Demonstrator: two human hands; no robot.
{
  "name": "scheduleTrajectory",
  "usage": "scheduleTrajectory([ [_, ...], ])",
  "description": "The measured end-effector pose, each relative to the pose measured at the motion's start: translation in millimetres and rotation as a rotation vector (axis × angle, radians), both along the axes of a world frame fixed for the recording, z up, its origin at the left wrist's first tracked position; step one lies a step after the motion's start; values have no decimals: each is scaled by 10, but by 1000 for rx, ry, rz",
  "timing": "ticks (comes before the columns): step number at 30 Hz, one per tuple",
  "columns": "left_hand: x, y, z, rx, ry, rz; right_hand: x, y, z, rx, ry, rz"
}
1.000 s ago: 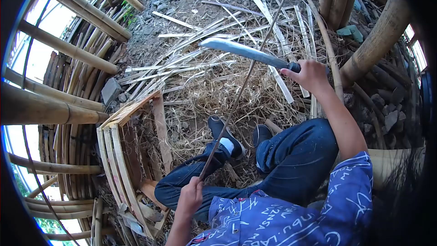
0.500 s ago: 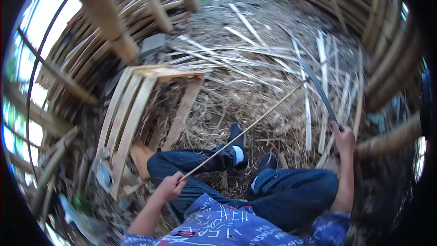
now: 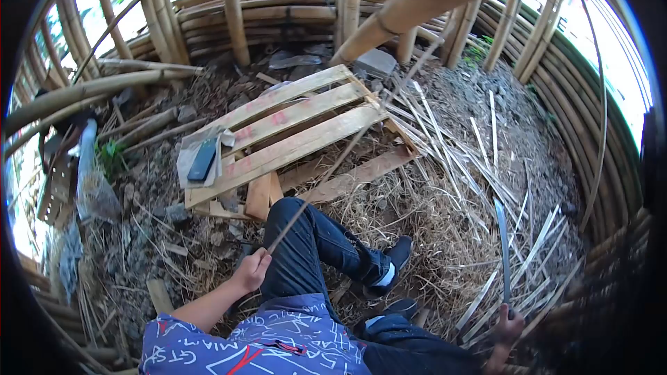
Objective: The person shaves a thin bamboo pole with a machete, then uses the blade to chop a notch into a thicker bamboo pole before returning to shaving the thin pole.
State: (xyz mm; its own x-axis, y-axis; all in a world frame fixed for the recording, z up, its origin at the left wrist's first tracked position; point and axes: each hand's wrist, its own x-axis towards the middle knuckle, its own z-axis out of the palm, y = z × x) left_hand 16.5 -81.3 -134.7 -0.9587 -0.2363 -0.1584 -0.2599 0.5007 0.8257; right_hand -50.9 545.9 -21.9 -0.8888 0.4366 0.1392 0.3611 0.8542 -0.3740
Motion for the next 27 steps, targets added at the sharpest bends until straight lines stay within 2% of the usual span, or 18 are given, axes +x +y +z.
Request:
scheduleTrajectory([
  [2,67,-24,-66,5,28,117,-45,9,-58,119,-29,24],
  [5,93,-63,-128,-47,53,170,-41,51,-142,138,17,77],
  [9,83,-91,-6,-107,-13,183,-103,-384,158,57,-76,129],
  [13,58,-136,69,-157,-37,152,-186,-767,297,114,-139,183],
  [15,29,-141,117,-167,-73,146,-230,-1061,413,54,-83,350],
  [17,18,-157,111,-116,-87,62,-261,-1240,420,125,-48,427],
  [19,21,-168,33,-113,-65,56,-290,-1468,493,78,-223,517],
  [21,-8,-172,18,205,-318,10,-328,-1630,485,173,-254,570],
  [22,-25,-162,52,205,-318,15,-353,-1786,534,169,-255,649],
  [23,-35,-146,114,325,-424,23,-346,-1892,551,163,-259,731],
  [24,-38,-124,184,446,-530,33,-348,-1945,453,167,-114,830],
  [25,-42,-65,275,448,-538,46,-339,-1992,435,163,-122,841],
  [27,-43,76,421,356,-329,-8,-338,-2098,414,128,-81,945],
])
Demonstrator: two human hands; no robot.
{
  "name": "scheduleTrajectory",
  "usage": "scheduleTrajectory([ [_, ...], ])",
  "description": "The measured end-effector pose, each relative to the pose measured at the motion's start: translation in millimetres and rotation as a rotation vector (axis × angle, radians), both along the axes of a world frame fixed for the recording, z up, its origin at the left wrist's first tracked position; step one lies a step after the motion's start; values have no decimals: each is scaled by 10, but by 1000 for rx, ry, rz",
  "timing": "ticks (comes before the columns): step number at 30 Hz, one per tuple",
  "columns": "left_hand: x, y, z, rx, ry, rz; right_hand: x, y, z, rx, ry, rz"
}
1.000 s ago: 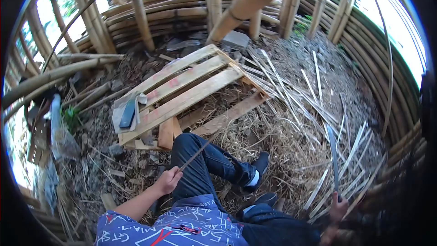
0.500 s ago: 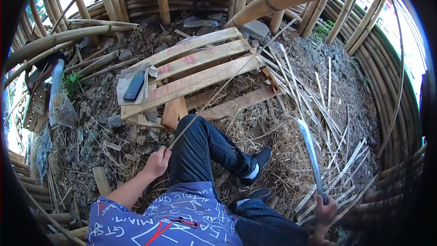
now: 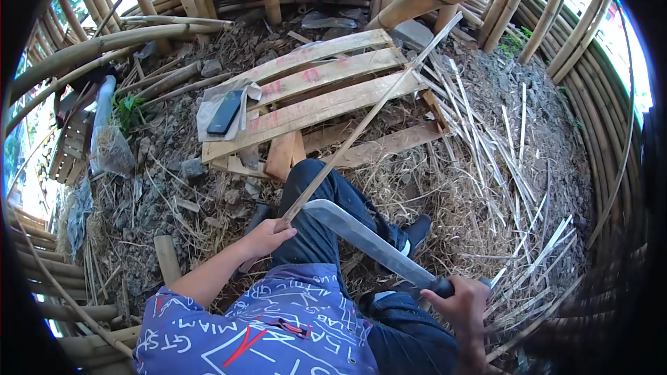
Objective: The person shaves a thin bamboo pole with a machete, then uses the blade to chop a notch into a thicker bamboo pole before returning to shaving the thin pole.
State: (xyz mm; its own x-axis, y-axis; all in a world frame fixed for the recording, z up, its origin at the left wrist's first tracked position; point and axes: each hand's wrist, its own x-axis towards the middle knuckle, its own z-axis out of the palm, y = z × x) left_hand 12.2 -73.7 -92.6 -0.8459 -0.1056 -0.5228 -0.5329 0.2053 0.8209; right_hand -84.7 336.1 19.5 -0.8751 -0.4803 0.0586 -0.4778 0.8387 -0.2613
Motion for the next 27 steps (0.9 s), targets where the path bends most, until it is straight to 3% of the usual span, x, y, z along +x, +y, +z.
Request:
scheduleTrajectory([
  [1,28,18,-53,-84,96,-31,6,-36,26,15,-3,28],
  [6,-5,171,142,-72,48,-90,59,-59,66,-92,-42,-24],
  [12,-303,762,386,120,95,-247,64,-142,103,-266,-195,-166],
  [16,-504,1249,369,218,240,-330,75,-162,207,-271,-88,-148],
  [20,-679,1604,455,332,209,-418,95,-101,215,-268,-35,-122],
  [24,-782,1776,863,62,127,-707,90,17,198,-257,-70,-180],
  [25,-719,1841,766,309,200,-598,59,73,206,-263,-63,-187],
  [27,-726,1848,820,250,207,-652,43,164,269,-293,-115,-234],
])
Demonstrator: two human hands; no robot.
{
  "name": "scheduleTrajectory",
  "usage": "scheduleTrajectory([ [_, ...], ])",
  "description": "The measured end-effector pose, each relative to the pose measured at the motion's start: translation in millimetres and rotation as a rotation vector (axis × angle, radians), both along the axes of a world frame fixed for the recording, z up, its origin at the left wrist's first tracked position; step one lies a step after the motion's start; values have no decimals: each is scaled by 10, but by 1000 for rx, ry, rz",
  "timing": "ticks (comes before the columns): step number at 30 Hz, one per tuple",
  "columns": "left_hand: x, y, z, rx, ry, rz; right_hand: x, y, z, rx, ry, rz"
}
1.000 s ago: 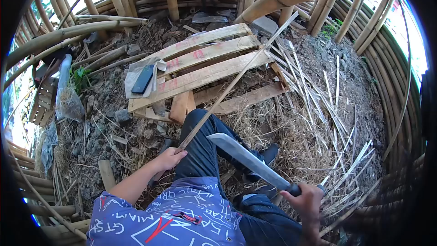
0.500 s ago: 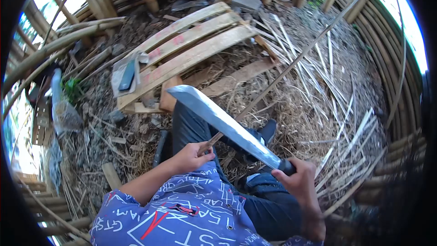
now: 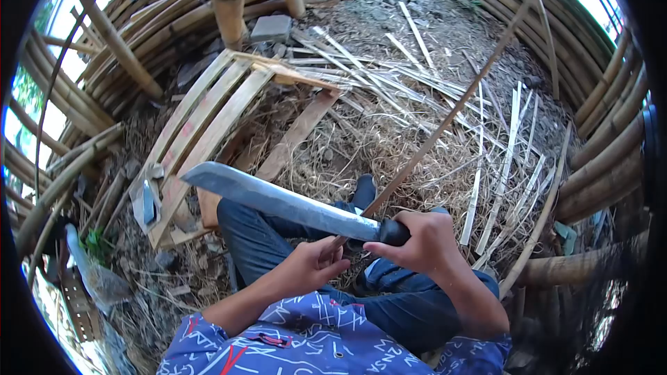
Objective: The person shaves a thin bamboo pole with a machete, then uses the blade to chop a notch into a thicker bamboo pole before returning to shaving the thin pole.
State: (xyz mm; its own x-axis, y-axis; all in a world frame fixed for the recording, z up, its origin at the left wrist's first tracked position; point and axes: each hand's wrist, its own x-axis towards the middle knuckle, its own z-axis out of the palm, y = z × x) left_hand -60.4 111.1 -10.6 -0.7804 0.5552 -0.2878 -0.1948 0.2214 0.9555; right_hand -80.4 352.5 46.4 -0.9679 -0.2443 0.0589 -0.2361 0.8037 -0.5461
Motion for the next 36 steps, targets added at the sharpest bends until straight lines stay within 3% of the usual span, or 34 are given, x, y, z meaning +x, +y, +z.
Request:
scheduleTrajectory([
  [11,-110,18,495,-11,-117,-10,-137,521,-67,76,343,-91],
  [14,-157,-70,494,-170,-32,-103,-133,558,-89,102,454,-90],
  [17,-104,-100,533,16,-217,8,-200,621,-65,190,552,-34],
  [18,-117,-160,533,-6,-252,10,-199,680,-73,230,465,-33],
  [23,-121,-437,545,-73,-339,1,-344,918,-144,315,473,-105],
  [34,-248,-653,692,-240,-409,-115,-438,1181,-266,400,629,12],
  [36,-258,-734,702,-279,-371,-117,-454,1316,-382,374,549,-40],
])
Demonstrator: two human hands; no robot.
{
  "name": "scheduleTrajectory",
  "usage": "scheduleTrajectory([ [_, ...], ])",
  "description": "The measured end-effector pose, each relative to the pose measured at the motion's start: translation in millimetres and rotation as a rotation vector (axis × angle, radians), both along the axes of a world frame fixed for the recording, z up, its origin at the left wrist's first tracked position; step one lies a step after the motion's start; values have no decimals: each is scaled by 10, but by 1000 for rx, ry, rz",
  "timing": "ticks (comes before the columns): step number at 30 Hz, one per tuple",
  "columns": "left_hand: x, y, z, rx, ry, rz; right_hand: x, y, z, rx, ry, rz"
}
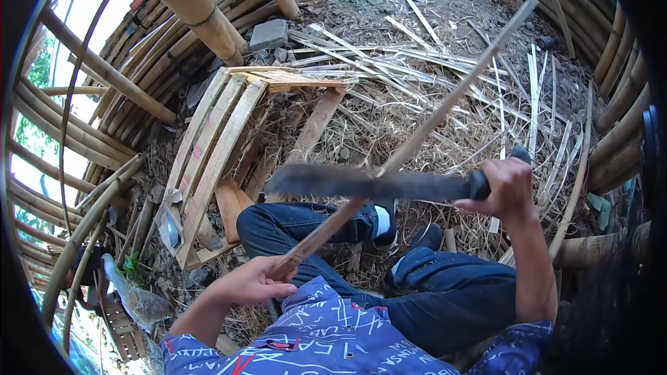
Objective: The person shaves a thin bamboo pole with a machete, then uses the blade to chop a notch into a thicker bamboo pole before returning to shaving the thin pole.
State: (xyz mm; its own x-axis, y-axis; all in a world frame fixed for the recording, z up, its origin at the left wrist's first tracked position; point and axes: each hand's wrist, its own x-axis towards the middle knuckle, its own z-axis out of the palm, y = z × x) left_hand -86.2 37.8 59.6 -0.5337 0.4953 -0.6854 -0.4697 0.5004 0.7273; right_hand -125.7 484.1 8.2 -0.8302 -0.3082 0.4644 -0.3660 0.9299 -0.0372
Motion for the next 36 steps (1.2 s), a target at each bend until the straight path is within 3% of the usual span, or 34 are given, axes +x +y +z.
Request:
scheduleTrajectory([
  [1,19,-120,-32,-6,-4,-2,-8,92,-55,-36,-62,-51],
  [3,55,-424,-130,-128,-48,99,-2,319,-17,-129,-176,-417],
  [6,93,-452,-172,-122,-2,252,77,632,67,-164,-153,-662],
  [9,35,-382,-324,-92,3,415,193,716,-132,-224,-180,-637],
  [11,-79,-345,-398,139,-109,515,200,513,-22,-253,-242,-631],
  [14,-174,-205,-479,234,-135,512,229,256,88,-93,-141,-489],
  [19,-181,182,-579,407,-220,448,217,-197,296,-164,-211,-363],
  [24,-192,587,-568,368,-210,345,179,-524,257,-295,-277,-101],
  [27,-177,876,-585,259,-98,221,185,-744,261,-280,-361,30],
  [28,-152,977,-613,231,65,181,190,-809,278,-267,-328,51],
  [29,-124,1038,-629,202,226,140,180,-851,268,-264,-334,42],
  [33,-117,1085,-563,168,206,117,143,-812,203,-165,-391,-22],
  [36,-70,963,-549,168,230,135,85,-631,124,-205,-243,-57],
])
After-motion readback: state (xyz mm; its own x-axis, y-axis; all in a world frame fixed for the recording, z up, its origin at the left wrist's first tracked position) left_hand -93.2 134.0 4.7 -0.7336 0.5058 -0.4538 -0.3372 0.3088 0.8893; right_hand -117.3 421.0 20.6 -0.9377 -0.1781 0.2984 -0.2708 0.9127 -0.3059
